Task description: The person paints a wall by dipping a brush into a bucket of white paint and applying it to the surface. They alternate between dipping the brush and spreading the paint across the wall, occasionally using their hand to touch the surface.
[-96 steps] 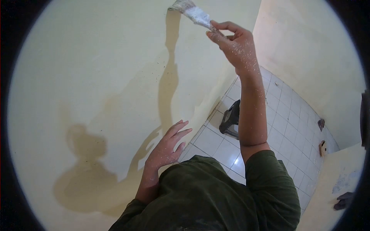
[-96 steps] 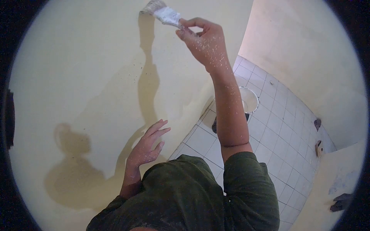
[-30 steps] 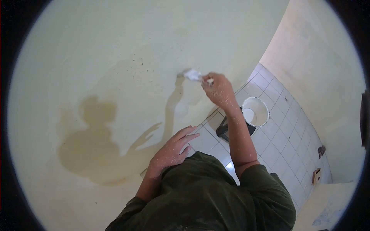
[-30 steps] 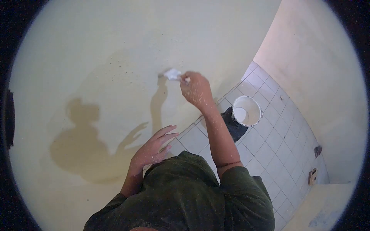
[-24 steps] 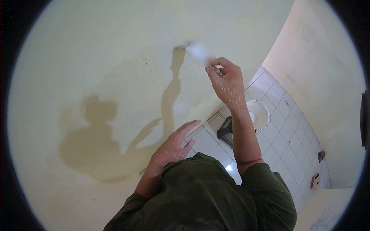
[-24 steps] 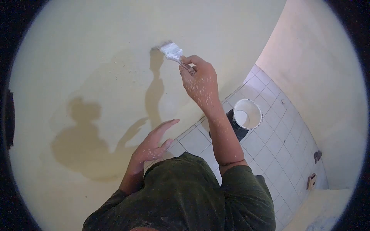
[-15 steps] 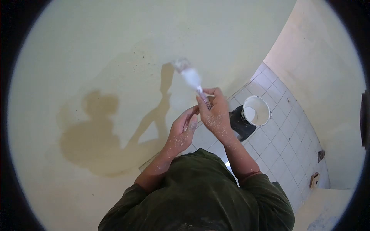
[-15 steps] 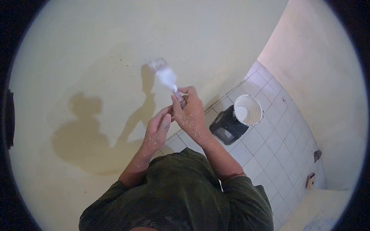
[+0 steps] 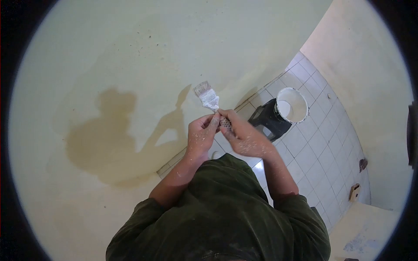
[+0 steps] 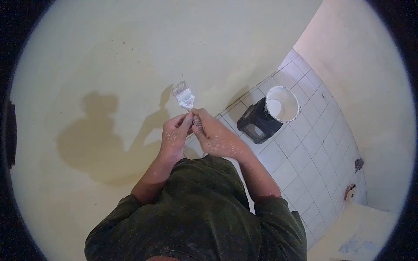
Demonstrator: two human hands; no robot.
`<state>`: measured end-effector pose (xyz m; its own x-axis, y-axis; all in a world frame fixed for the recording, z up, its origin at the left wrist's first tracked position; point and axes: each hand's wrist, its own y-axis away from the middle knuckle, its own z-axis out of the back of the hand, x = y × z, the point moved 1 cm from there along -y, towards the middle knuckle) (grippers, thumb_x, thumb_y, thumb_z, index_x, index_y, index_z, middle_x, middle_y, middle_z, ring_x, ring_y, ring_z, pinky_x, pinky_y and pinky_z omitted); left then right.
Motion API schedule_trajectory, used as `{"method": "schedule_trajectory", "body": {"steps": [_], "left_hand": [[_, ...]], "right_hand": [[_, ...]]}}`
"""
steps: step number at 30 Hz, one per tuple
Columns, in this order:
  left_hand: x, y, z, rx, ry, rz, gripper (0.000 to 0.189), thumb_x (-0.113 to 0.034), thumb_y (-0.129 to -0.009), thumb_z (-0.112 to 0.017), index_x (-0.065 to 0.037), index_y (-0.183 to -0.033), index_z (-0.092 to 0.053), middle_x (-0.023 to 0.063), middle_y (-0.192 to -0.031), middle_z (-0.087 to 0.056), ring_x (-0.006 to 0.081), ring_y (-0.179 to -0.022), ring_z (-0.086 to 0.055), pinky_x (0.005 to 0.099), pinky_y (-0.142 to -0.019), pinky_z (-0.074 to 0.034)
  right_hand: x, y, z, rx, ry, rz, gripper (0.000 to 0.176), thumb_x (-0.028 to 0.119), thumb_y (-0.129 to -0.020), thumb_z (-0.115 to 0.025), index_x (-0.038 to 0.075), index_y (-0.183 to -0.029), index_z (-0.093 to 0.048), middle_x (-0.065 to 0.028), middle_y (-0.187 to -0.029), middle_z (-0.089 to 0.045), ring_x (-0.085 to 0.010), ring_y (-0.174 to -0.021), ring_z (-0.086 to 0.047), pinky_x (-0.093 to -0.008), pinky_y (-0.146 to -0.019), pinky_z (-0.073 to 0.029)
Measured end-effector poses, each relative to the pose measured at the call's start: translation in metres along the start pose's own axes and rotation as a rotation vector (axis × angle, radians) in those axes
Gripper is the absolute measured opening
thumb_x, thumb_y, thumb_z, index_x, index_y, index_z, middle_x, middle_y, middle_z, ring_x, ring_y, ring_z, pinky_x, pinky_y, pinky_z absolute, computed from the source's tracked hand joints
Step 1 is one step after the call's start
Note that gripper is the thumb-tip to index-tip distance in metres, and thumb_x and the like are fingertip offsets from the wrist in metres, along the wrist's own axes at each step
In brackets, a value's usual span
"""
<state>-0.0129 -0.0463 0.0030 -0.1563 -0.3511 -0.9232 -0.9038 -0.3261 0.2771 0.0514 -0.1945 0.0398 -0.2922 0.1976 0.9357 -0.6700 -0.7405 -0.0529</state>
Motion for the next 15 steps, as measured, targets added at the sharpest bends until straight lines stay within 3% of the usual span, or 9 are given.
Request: {"method": "schedule_trajectory", "body": {"steps": [2, 4, 5, 8, 11, 15], "left_hand": [[0.01, -0.004, 0.011, 0.021, -0.014, 0.031, 0.03, -0.022, -0.104, -0.067, 0.006, -0.109, -0.072, 0.0058, -0.096, -0.072, 0.0098, -0.088, -0.067, 0.0271, -0.084, -0.056], [0.008, -0.003, 0.013, 0.054, -0.003, 0.044, 0.03, -0.023, -0.103, -0.069, 0.006, -0.106, -0.072, 0.0061, -0.094, -0.073, 0.0103, -0.087, -0.067, 0.0269, -0.083, -0.056], [0.005, -0.001, 0.012, 0.07, 0.003, 0.056, 0.03, -0.023, -0.102, -0.069, 0.006, -0.105, -0.072, 0.0063, -0.093, -0.073, 0.0105, -0.087, -0.068, 0.0267, -0.083, -0.056], [-0.011, 0.006, 0.012, 0.136, -0.064, 0.084, 0.029, -0.022, -0.101, -0.07, 0.007, -0.104, -0.072, 0.0067, -0.092, -0.073, 0.0105, -0.086, -0.068, 0.0266, -0.083, -0.056], [-0.018, 0.006, 0.016, 0.201, -0.152, 0.137, 0.03, -0.022, -0.101, -0.07, 0.008, -0.103, -0.072, 0.0067, -0.09, -0.074, 0.0101, -0.085, -0.068, 0.0267, -0.081, -0.055], [-0.018, 0.002, 0.019, 0.239, -0.215, 0.161, 0.033, -0.024, -0.099, -0.071, 0.008, -0.103, -0.072, 0.0055, -0.088, -0.073, 0.009, -0.079, -0.064, 0.027, -0.074, -0.052]], "right_hand": [[0.02, 0.003, 0.03, 0.052, 0.149, -0.069, 0.027, 0.011, -0.105, -0.052, -0.003, -0.128, -0.05, -0.0245, -0.109, -0.065, -0.0368, -0.102, -0.067, -0.0452, -0.092, -0.052], [0.043, 0.008, 0.068, -0.23, 0.166, 0.019, 0.024, 0.015, -0.107, -0.052, 0.001, -0.125, -0.057, -0.0153, -0.106, -0.066, -0.0256, -0.096, -0.066, -0.0406, -0.089, -0.053], [0.047, 0.009, 0.099, -0.332, 0.072, 0.287, 0.026, 0.016, -0.107, -0.05, 0.002, -0.127, -0.06, -0.0127, -0.107, -0.066, -0.0217, -0.098, -0.064, -0.0395, -0.089, -0.053], [0.087, 0.015, 0.168, -0.719, 0.273, 0.392, 0.027, 0.018, -0.108, -0.049, 0.002, -0.126, -0.061, -0.0125, -0.107, -0.066, -0.0217, -0.098, -0.064, -0.0394, -0.089, -0.053], [0.114, 0.011, 0.213, -0.816, 0.501, 0.372, 0.027, 0.019, -0.108, -0.049, 0.002, -0.126, -0.061, -0.0123, -0.107, -0.066, -0.0217, -0.098, -0.064, -0.0393, -0.089, -0.053], [0.108, 0.013, 0.235, -0.795, 0.688, 0.268, 0.028, 0.02, -0.108, -0.048, 0.002, -0.126, -0.061, -0.012, -0.107, -0.066, -0.0217, -0.097, -0.064, -0.0391, -0.089, -0.053]]}}
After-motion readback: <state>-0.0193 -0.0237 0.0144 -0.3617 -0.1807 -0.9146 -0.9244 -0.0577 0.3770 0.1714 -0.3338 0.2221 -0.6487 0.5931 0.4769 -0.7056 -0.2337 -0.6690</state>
